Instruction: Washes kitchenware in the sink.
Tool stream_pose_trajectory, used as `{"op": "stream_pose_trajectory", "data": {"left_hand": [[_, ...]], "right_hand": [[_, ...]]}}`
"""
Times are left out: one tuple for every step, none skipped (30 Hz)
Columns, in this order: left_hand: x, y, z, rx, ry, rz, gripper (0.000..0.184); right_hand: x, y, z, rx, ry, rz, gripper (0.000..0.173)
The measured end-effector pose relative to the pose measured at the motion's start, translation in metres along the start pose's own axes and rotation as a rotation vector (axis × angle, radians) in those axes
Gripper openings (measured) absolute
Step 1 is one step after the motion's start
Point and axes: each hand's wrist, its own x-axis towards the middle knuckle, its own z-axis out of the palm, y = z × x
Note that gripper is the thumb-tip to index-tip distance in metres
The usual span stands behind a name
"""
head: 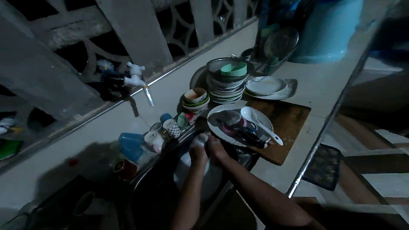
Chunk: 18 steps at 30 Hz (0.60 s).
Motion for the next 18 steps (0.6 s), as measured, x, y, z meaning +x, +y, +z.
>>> {"op": "stream_pose_trajectory", "data": {"left_hand": [[-0.004, 0.005, 0.003, 0.058, -0.011, -0.006, 0.038], [-0.007, 0.009, 0.007, 0.089, -0.019, -0.012, 0.039], [-0.011, 0.015, 0.008, 0.116, -0.045, -0.026, 0.041], [-0.014, 0.018, 0.009, 0.120, -0.065, -0.026, 0.043], [-0.018, 0.018, 0.012, 0.107, -0.084, -0.010, 0.045], [-0.022, 0.014, 0.015, 0.091, -0.110, 0.022, 0.046], [-0.026, 0.009, 0.017, 0.081, -0.148, 0.054, 0.047], [-0.028, 0.004, 0.019, 0.084, -0.193, 0.075, 0.047], [-0.029, -0.004, 0.020, 0.104, -0.247, 0.075, 0.048], [-0.027, -0.014, 0.023, 0.128, -0.295, 0.059, 0.049], [-0.021, -0.031, 0.027, 0.152, -0.331, 0.025, 0.050], [-0.011, -0.055, 0.033, 0.177, -0.353, -0.004, 0.053], [0.000, -0.086, 0.041, 0.199, -0.364, -0.022, 0.055], [0.007, -0.110, 0.042, 0.208, -0.391, -0.058, 0.056], [0.007, -0.123, 0.032, 0.172, -0.431, -0.110, 0.052], [-0.001, -0.123, 0.014, 0.084, -0.460, -0.180, 0.046], [-0.017, -0.108, -0.013, -0.036, -0.485, -0.273, 0.041], [-0.031, -0.086, -0.040, -0.096, -0.499, -0.364, 0.038]], "right_hand": [[0.005, -0.002, -0.005, -0.019, 0.036, -0.009, 0.045], [0.009, -0.003, -0.010, -0.040, 0.056, -0.020, 0.042], [0.014, -0.004, -0.016, -0.057, 0.076, -0.038, 0.041], [0.020, -0.005, -0.022, -0.055, 0.110, -0.061, 0.042], [0.030, -0.004, -0.028, -0.025, 0.159, -0.092, 0.044], [0.042, -0.001, -0.037, -0.001, 0.207, -0.129, 0.047], [0.056, 0.001, -0.046, 0.002, 0.258, -0.172, 0.048], [0.067, -0.001, -0.059, -0.038, 0.291, -0.194, 0.048], [0.077, -0.005, -0.075, -0.145, 0.322, -0.195, 0.047], [0.084, -0.012, -0.093, -0.269, 0.343, -0.169, 0.045], [0.092, -0.016, -0.110, -0.384, 0.355, -0.131, 0.043], [0.097, -0.021, -0.124, -0.493, 0.360, -0.079, 0.047], [0.099, -0.028, -0.136, -0.630, 0.357, -0.009, 0.052], [0.102, -0.032, -0.147, -0.752, 0.351, 0.049, 0.056], [0.103, -0.033, -0.157, -0.848, 0.333, 0.094, 0.058], [0.107, -0.031, -0.165, -0.929, 0.317, 0.133, 0.059], [0.112, -0.026, -0.172, -0.984, 0.304, 0.149, 0.056], [0.118, -0.019, -0.178, -1.021, 0.287, 0.144, 0.052]]}}
